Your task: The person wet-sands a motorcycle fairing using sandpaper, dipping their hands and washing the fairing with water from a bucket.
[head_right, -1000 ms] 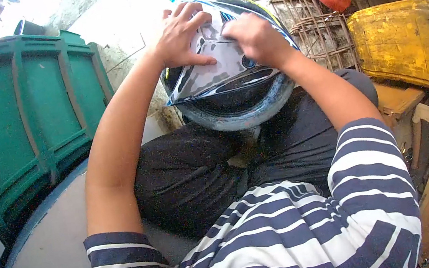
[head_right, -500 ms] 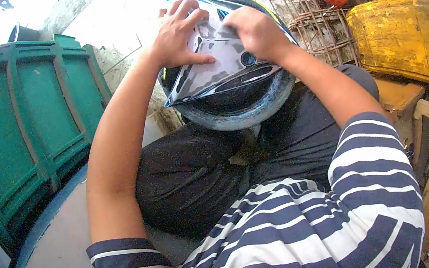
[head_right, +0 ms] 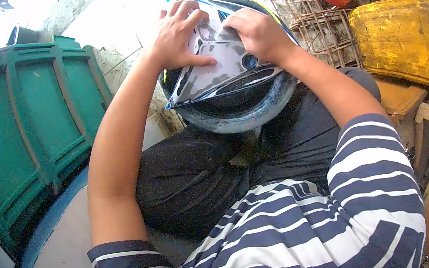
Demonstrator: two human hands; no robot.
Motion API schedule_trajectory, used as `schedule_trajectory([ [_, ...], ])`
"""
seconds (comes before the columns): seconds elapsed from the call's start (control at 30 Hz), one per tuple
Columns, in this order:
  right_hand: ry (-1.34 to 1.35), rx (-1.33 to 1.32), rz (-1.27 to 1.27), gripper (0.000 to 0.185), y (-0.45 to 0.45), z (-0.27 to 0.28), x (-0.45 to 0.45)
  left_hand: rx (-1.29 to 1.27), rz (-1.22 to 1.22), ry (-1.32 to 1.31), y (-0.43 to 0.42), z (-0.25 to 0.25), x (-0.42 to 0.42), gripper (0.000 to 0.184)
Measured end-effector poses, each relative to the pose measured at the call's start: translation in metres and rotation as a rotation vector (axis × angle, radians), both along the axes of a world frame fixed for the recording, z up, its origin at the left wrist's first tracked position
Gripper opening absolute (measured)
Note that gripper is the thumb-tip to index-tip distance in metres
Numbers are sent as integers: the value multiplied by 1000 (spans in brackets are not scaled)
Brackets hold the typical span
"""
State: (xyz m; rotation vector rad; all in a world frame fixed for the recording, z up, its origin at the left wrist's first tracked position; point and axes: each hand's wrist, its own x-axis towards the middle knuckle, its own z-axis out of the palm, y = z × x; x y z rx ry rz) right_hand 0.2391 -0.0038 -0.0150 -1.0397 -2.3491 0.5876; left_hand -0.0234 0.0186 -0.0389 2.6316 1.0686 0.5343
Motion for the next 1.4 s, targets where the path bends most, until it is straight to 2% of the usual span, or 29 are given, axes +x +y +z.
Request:
schedule_trajectory([
  [0.13, 66, 137, 217, 25, -22, 4, -15, -7, 3, -8, 4, 1, 1, 93],
  [0.23, 11, 15, 6, 30, 3, -3, -1, 18, -4, -13, 1, -3, 0, 94],
  [0.33, 59, 74, 255, 27, -25, 5, -18, 39, 14, -1, 3, -1, 1, 93],
  [0.37, 62, 86, 252, 26, -24, 5, -17, 34, 18, 15, 2, 0, 0, 93],
  [0.47, 13, -51, 20, 30, 2, -5, 0, 47, 5, -33, 2, -1, 1, 92],
  [0.5, 9, 61, 94, 32, -2, -10, -1, 13, -4, -21, -1, -2, 0, 92],
  [0.6, 1, 127, 248, 33, -24, 6, -16, -6, -8, -27, 5, -1, 1, 92],
  [0.67, -36, 72, 91, 35, -5, -9, -2, 18, -10, -51, 3, -4, 0, 92],
  [0.73, -28, 95, 82, 33, -1, -10, -2, -8, -19, -51, -1, -4, -2, 92],
  [0.83, 35, 189, 223, 29, -24, 1, -16, -10, -8, -63, 4, -3, 1, 92],
  [0.93, -11, -20, 33, 30, -3, -7, 2, -15, -4, -48, 2, -3, 0, 92],
  [0.97, -42, 72, 90, 30, -7, -9, 1, -13, -1, -47, 2, -2, 1, 91],
  [1.07, 43, 123, 198, 33, -23, -2, -9, -34, 4, -56, 4, -5, 2, 90],
  [1.17, 40, 26, -3, 36, -1, -16, 7, -12, 4, -38, 3, -3, 4, 89],
  [1.3, 61, 115, 230, 34, -34, 3, -15, -20, -13, -35, 6, -4, 2, 87],
  [1.4, 57, 20, 40, 38, -6, -11, 3, -4, 5, -8, 3, -1, 3, 89],
])
